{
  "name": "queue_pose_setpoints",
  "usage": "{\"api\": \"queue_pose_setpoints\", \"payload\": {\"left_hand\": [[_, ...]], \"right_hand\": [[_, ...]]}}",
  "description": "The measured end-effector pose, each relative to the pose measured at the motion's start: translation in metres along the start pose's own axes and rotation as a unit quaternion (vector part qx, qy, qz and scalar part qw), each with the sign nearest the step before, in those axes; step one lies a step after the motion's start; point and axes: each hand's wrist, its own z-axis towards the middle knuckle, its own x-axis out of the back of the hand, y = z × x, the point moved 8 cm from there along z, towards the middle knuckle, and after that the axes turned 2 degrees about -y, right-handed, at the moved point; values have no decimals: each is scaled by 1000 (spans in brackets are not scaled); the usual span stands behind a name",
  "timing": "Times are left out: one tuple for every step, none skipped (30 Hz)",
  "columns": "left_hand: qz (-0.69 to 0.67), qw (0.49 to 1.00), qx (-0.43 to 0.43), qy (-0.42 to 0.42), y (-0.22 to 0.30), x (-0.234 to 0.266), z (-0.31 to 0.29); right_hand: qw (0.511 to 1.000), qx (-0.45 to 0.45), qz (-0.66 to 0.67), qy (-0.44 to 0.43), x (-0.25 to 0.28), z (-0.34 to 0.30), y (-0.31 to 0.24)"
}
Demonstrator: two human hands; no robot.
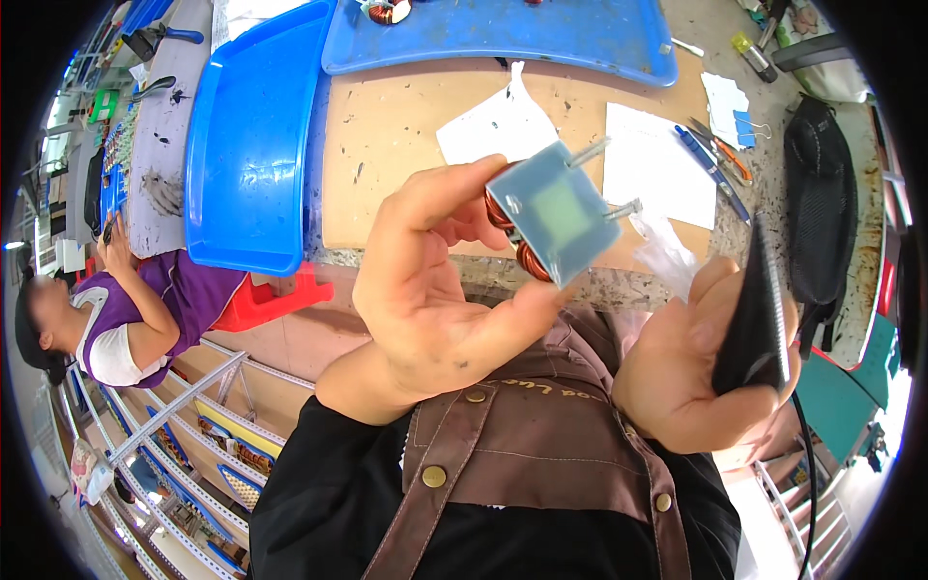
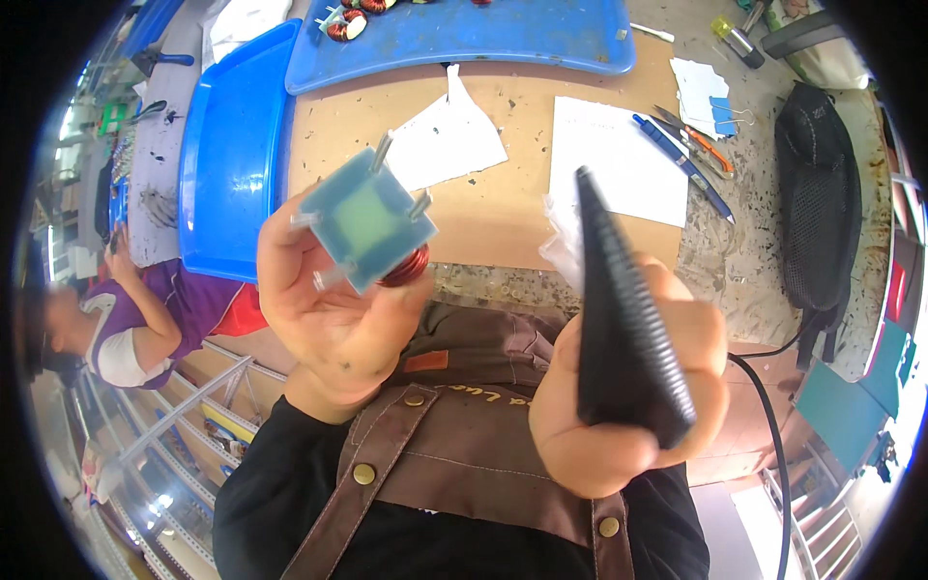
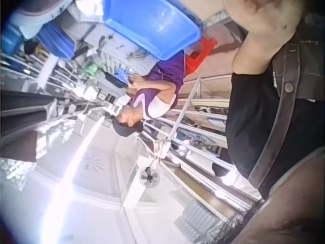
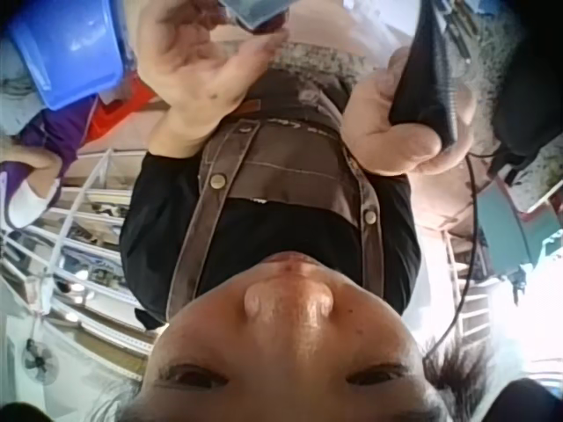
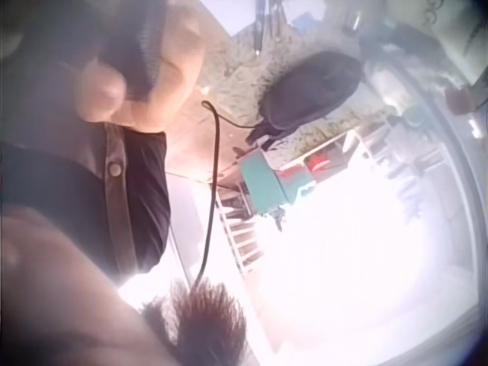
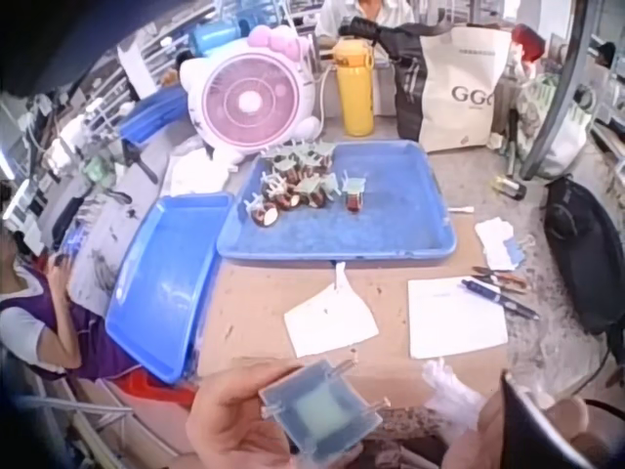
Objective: Assembling an inductor coil to a small PCB using a glue dispenser and wire cutters.
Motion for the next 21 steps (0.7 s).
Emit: {"api": "queue_pose_setpoints", "payload": {"left_hand": [[-22, 999, 42, 20, -6, 2, -2], [-22, 999, 43, 21, -6, 3, -2], [-31, 999, 41, 15, -6, 4, -2], [-39, 998, 39, 9, -6, 6, -3], [-40, 998, 43, 9, -6, 8, -3], [-4, 998, 64, -26, -7, 5, -2], [32, 994, 85, -61, -8, 1, -2], [2, 995, 96, -41, -8, 2, -2], [2, 994, 99, -39, -7, 3, -3], [6, 993, 109, -45, -7, 3, -3], [11, 992, 118, -51, -8, 2, -3], [15, 993, 109, -51, -6, 2, -1], [15, 992, 111, -48, -5, 2, 0], [16, 992, 113, -49, -5, 2, 1], [18, 992, 113, -51, -5, 2, 1], [17, 992, 114, -50, -5, 2, 1], [12, 993, 107, -57, -5, 2, 2], [7, 993, 100, -64, -5, 1, 1], [6, 993, 101, -63, -5, 1, 1], [7, 993, 105, -58, -5, 2, 1], [8, 993, 109, -54, -6, 2, 1]], "right_hand": [[999, 39, 14, -20, -5, 0, -6], [991, 80, 7, -109, -14, 1, -12], [979, 115, -50, -163, -21, 3, -18], [980, 108, -25, -168, -21, 2, -19], [980, 98, -1, -173, -21, 1, -20], [978, 103, 1, -180, -24, 3, -22], [978, 100, 0, -182, -28, 4, -22], [981, 101, -15, -166, -31, 4, -23], [983, 102, -29, -150, -32, 4, -24], [983, 99, -29, -153, -34, 3, -25], [982, 97, -29, -158, -36, 3, -24], [982, 95, -28, -162, -38, 2, -24], [982, 93, -27, -165, -39, 2, -23], [981, 86, -38, -167, -39, 2, -23], [981, 79, -50, -169, -40, 2, -23], [981, 79, -50, -170, -41, 2, -23], [982, 72, -50, -169, -41, 1, -22], [982, 66, -49, -168, -42, 1, -21], [982, 65, -50, -169, -42, 1, -21], [981, 66, -53, -173, -44, 1, -21], [980, 67, -56, -176, -45, 1, -21]]}}
